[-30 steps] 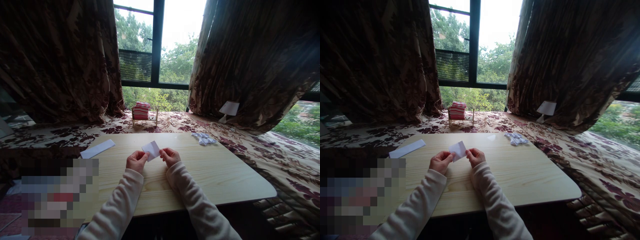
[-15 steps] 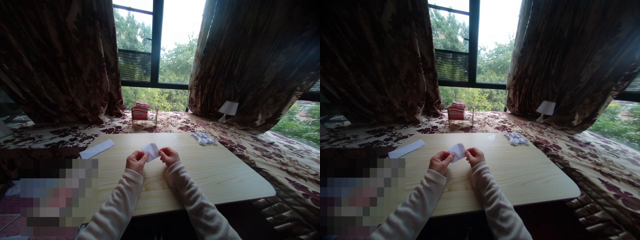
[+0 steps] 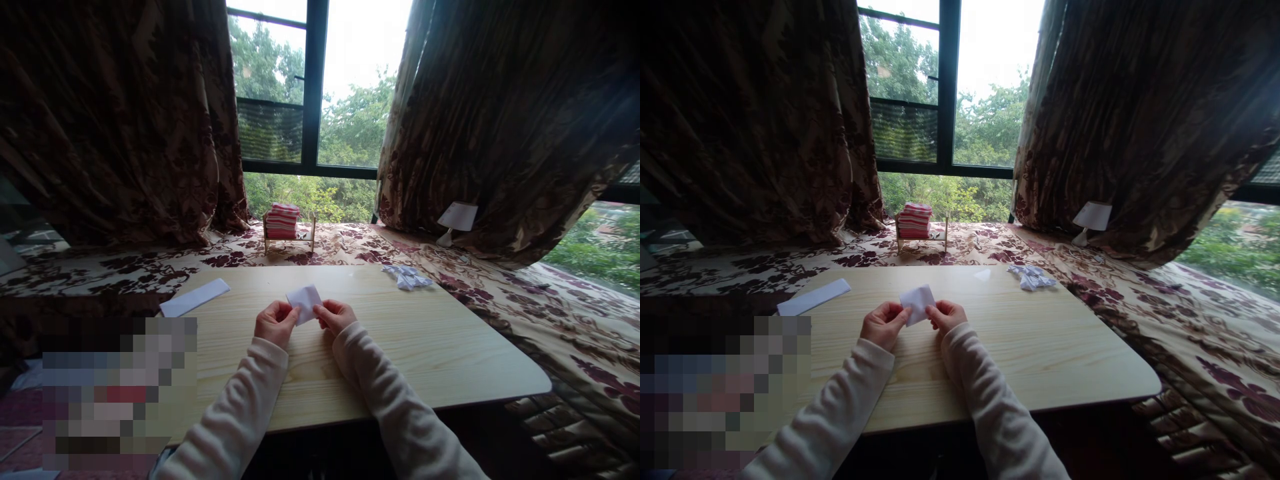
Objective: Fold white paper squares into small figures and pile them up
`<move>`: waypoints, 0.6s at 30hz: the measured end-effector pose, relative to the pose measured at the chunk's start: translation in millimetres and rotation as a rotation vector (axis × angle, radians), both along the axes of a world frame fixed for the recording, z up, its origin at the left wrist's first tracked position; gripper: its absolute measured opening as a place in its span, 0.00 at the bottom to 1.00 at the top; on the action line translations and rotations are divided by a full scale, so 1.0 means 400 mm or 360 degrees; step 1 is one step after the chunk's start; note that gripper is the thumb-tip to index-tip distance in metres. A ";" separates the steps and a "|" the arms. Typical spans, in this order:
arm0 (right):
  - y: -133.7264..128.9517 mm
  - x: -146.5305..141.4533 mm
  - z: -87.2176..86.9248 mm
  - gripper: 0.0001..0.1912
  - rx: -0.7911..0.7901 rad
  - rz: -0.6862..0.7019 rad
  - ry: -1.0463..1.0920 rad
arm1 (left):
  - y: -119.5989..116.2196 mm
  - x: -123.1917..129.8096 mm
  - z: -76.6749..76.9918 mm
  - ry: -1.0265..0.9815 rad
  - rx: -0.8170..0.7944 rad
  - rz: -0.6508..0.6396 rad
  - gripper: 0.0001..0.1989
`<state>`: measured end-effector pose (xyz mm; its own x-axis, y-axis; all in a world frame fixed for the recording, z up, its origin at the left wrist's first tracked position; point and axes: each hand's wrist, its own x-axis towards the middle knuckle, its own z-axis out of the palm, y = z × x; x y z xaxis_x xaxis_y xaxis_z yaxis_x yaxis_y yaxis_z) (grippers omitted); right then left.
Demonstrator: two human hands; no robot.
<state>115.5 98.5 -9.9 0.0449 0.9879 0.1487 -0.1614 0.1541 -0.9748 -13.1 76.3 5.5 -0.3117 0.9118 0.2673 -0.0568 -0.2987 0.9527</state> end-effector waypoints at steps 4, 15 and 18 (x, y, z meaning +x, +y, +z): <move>0.003 0.010 0.005 0.15 0.0037 0.0014 -0.0033 | 0.003 -0.005 0.005 -0.0074 -0.0055 -0.0023 0.13; -0.012 0.000 0.007 0.16 0.0094 0.0160 -0.0121 | -0.001 0.014 -0.003 -0.0239 -0.0181 -0.0163 0.17; -0.015 -0.002 0.006 0.16 0.0093 0.0196 -0.0147 | 0.005 0.001 -0.004 -0.0279 -0.0200 -0.0092 0.17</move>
